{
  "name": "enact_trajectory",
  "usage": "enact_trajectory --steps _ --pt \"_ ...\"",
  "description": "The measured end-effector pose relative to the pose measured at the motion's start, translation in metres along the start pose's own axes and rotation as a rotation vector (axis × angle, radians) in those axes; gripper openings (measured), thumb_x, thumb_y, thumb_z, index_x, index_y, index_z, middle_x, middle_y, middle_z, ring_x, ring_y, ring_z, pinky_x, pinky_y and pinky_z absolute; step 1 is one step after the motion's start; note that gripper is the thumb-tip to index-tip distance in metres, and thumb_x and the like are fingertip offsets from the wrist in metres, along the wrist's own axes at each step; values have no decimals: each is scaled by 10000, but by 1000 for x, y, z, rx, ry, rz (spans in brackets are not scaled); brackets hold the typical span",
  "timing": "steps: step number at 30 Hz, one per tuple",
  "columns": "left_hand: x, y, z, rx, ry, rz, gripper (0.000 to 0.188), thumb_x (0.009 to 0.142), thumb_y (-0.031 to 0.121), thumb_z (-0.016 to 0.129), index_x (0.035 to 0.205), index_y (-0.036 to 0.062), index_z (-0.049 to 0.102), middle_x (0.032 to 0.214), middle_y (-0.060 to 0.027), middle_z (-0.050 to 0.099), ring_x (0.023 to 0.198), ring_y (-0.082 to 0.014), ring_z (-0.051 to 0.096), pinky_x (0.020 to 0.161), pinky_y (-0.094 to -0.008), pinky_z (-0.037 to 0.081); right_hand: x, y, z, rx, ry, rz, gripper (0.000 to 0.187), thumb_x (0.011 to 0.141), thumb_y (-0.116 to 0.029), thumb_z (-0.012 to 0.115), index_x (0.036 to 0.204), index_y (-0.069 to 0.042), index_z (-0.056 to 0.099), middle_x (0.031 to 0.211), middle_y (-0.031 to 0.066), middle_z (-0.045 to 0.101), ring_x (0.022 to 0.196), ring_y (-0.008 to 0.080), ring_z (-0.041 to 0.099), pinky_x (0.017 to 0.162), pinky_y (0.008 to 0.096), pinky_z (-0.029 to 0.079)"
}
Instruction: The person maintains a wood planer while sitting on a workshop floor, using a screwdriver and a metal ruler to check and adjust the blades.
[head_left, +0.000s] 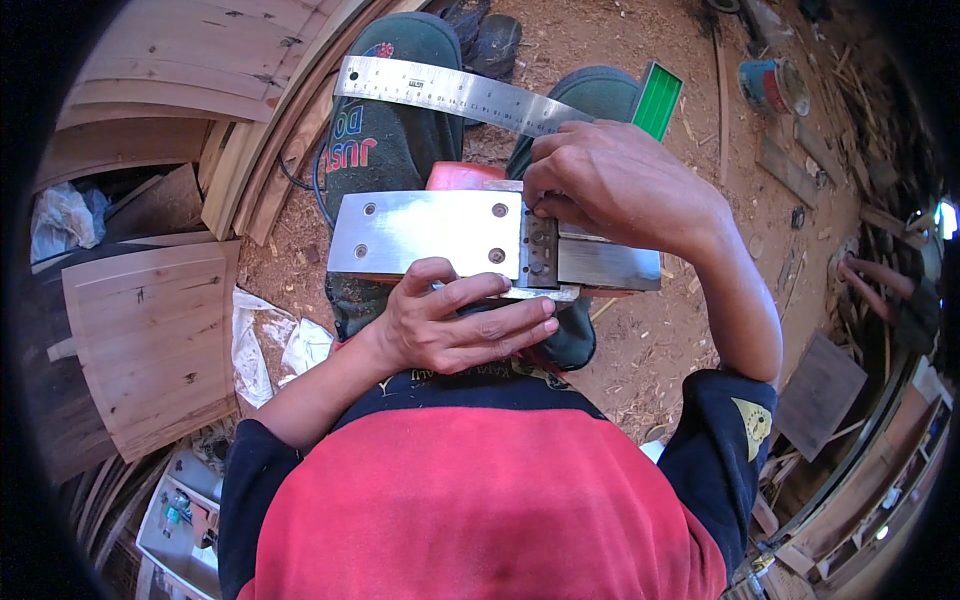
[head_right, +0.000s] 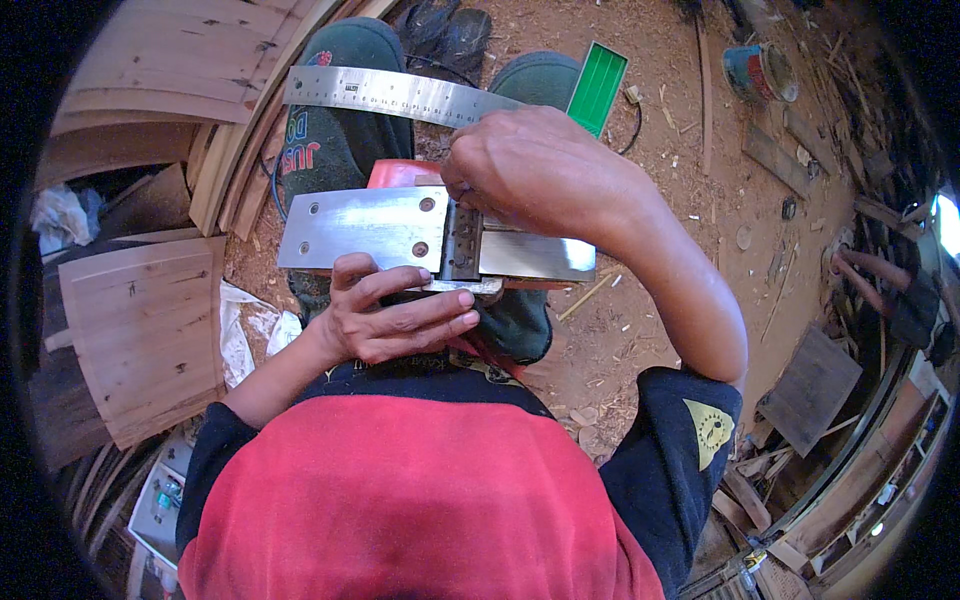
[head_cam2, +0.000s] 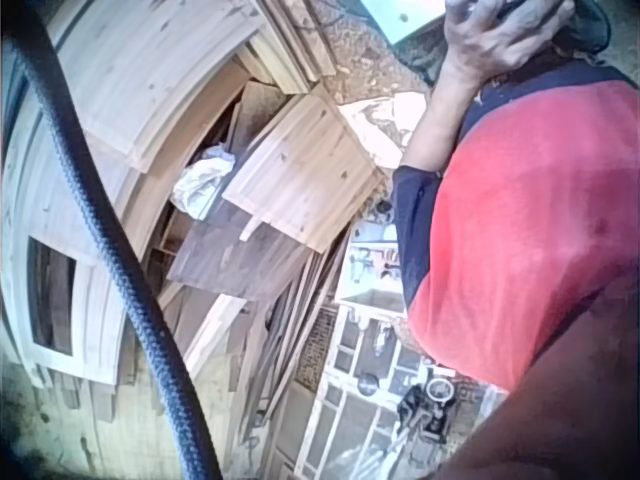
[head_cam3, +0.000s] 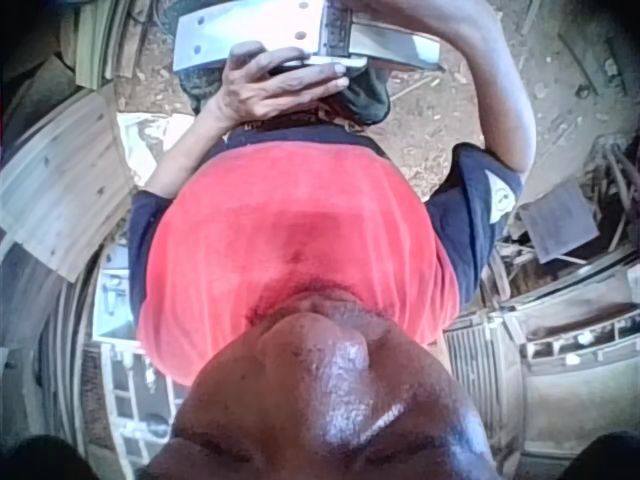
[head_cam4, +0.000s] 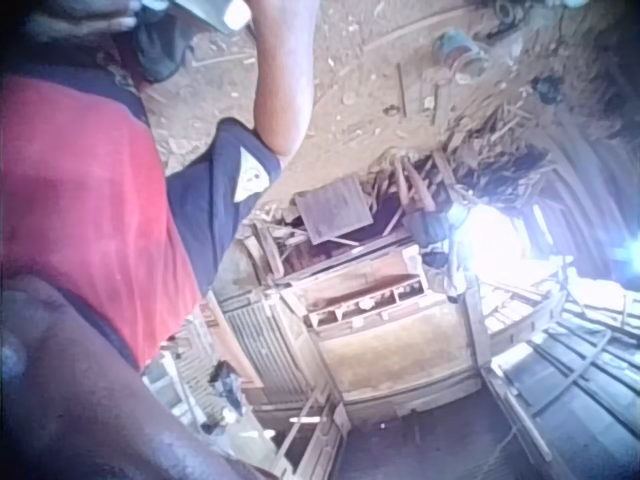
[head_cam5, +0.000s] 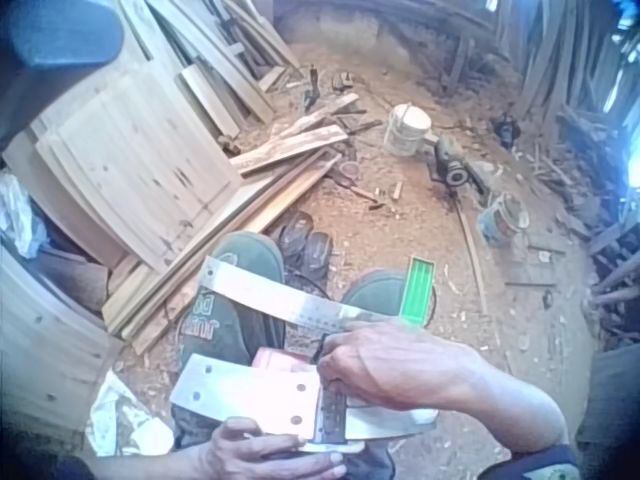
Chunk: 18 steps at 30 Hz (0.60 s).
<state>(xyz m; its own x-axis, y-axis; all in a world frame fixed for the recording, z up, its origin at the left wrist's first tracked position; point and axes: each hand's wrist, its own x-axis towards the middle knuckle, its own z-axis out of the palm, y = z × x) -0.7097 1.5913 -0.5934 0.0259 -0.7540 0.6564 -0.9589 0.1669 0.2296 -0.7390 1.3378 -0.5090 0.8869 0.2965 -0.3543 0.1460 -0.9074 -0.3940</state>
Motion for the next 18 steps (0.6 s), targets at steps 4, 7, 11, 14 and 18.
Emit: enact_trajectory --steps 4,7,11,14,18 --pt "-1 0 2 4 14 4 397 807 320 694 1197 345 760 1316 199 665 1023 -78 579 842 -260 383 1 2 4 -41 20 13 92 859 -137 715 884 -53 743 907 102 685 945 319 675 824 456 526" --pt "0 -1 2 0 11 6 398 807 318 693 1198 345 761 1315 199 665 1026 -75 578 844 -260 383 1 1 5 -43 45 -4 98 849 -139 720 880 -49 746 912 98 693 954 316 674 822 461 526" --pt "0 0 -1 8 1 -6 400 808 311 690 1200 338 763 1314 197 666 1026 -71 576 846 -260 387 -3 5 -3 -2 4 31 166 855 -170 738 961 -41 748 968 114 695 980 317 671 839 450 532" --pt "0 0 1 3 36 0 393 805 308 690 1190 323 771 1302 190 669 1015 -70 573 846 -259 390 -23 36 -13 32 358 58 314 869 -240 780 1113 -45 740 1068 136 692 999 306 679 887 420 532" --pt "2 -2 1 -31 29 16 387 804 300 695 1181 303 777 1289 177 673 1014 -74 566 847 -260 393 -50 84 12 -51 827 460 619 828 -413 845 1267 -8 680 1068 200 700 915 310 699 764 414 565"
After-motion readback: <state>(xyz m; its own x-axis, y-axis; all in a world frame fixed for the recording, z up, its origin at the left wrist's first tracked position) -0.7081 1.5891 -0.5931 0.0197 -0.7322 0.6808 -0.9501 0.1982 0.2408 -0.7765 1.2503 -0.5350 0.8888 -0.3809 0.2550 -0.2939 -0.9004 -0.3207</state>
